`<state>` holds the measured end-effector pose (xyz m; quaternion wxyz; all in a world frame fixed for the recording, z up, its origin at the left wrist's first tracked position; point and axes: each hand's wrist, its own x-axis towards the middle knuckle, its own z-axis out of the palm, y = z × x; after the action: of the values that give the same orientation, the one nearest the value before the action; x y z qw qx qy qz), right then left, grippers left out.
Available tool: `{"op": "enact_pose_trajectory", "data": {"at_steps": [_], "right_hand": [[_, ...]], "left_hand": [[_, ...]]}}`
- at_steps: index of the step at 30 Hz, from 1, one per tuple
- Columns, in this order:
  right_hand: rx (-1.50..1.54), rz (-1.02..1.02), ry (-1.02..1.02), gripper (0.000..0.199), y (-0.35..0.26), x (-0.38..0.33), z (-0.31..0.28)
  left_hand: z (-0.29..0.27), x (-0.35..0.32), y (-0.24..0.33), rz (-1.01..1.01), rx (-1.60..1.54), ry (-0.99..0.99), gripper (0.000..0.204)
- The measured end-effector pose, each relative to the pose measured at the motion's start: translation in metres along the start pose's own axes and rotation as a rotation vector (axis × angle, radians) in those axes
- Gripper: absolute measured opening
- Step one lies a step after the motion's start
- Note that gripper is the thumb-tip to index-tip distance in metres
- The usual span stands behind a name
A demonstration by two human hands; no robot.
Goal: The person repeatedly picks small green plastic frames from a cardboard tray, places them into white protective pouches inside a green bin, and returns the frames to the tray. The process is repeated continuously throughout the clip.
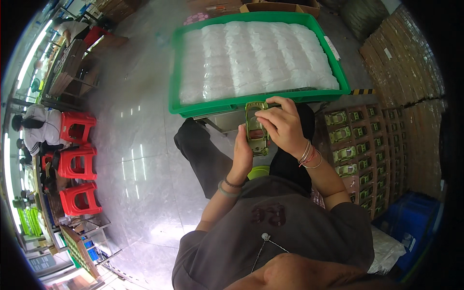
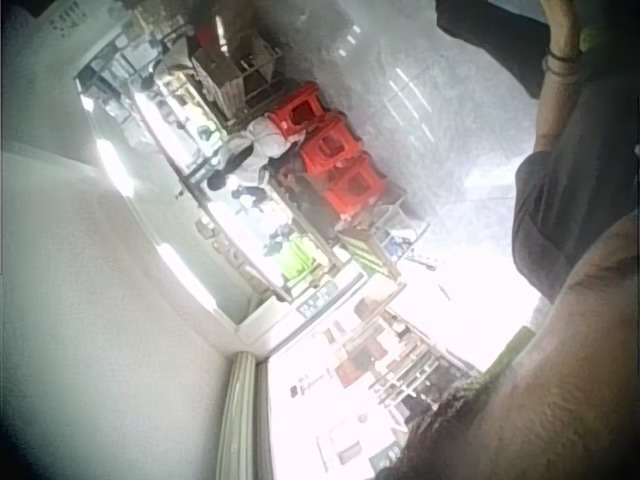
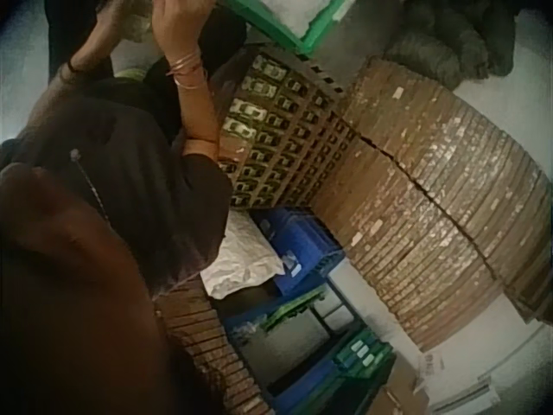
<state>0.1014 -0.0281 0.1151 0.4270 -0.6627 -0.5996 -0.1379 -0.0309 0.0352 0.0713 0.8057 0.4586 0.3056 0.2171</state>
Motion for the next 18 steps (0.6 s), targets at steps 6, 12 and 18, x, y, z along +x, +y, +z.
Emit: {"op": "enact_pose_trajectory", "data": {"at_steps": [6,12,18], "right_hand": [[0.157,0.237,-0.098,0.015,0.012,-0.009,0.008],[-0.093,0.017,0.016,0.018,0.005,-0.007,0.015],[-0.136,0.147,-0.187,0.022,0.010,-0.019,0.021]], "left_hand": [[-0.005,0.004,-0.005,-0.030,-0.011,-0.013,0.058],[-0.005,0.005,-0.007,-0.049,0.002,0.006,0.060],[-0.005,0.008,-0.016,0.067,0.099,-0.042,0.041]]}}
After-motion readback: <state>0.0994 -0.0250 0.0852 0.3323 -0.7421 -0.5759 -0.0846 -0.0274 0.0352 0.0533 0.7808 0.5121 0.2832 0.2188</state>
